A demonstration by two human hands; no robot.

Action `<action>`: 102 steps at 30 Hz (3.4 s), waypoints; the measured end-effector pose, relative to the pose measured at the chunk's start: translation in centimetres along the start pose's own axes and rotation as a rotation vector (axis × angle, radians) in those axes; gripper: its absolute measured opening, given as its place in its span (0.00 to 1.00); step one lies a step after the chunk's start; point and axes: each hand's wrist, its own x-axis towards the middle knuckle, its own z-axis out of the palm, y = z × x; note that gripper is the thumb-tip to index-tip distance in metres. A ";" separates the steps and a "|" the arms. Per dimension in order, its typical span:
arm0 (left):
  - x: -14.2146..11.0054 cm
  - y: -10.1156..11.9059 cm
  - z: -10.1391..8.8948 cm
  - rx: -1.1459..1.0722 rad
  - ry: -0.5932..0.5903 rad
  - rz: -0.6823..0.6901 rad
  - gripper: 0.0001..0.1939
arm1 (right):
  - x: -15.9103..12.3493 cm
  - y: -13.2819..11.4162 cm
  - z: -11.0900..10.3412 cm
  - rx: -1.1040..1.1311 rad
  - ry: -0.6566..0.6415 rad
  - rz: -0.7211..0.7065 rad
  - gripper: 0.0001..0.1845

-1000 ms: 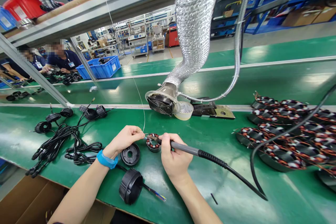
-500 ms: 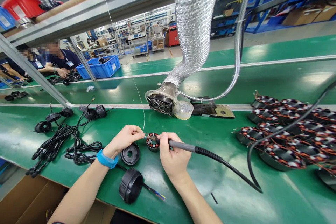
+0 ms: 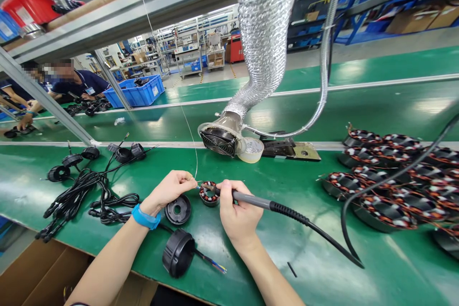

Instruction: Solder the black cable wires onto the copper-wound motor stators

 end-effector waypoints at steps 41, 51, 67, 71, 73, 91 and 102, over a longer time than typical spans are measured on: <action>-0.4 -0.1 -1.1 0.060 -0.208 0.034 0.13 | -1.5 1.6 2.0 0.075 -0.448 -0.149 0.19; 0.1 -0.9 -1.4 -0.044 -0.264 0.023 0.14 | -2.2 1.3 2.1 0.049 -0.466 -0.154 0.19; 0.2 -0.7 -0.6 -0.196 -0.165 -0.107 0.18 | -2.7 1.6 2.1 0.020 -0.487 -0.214 0.20; 0.3 -0.8 -0.5 -0.179 -0.102 -0.107 0.16 | -2.5 1.1 1.5 0.037 -0.436 -0.126 0.19; 0.4 -0.8 -0.5 -0.177 -0.087 -0.118 0.16 | -2.5 1.2 1.1 0.048 -0.436 -0.082 0.18; 0.2 -0.9 -0.5 -0.119 -0.095 -0.068 0.16 | -2.8 1.6 1.5 0.045 -0.374 0.044 0.14; -0.1 -0.5 -0.1 -0.104 -0.059 -0.061 0.16 | -3.4 1.2 2.3 0.043 -0.247 0.235 0.15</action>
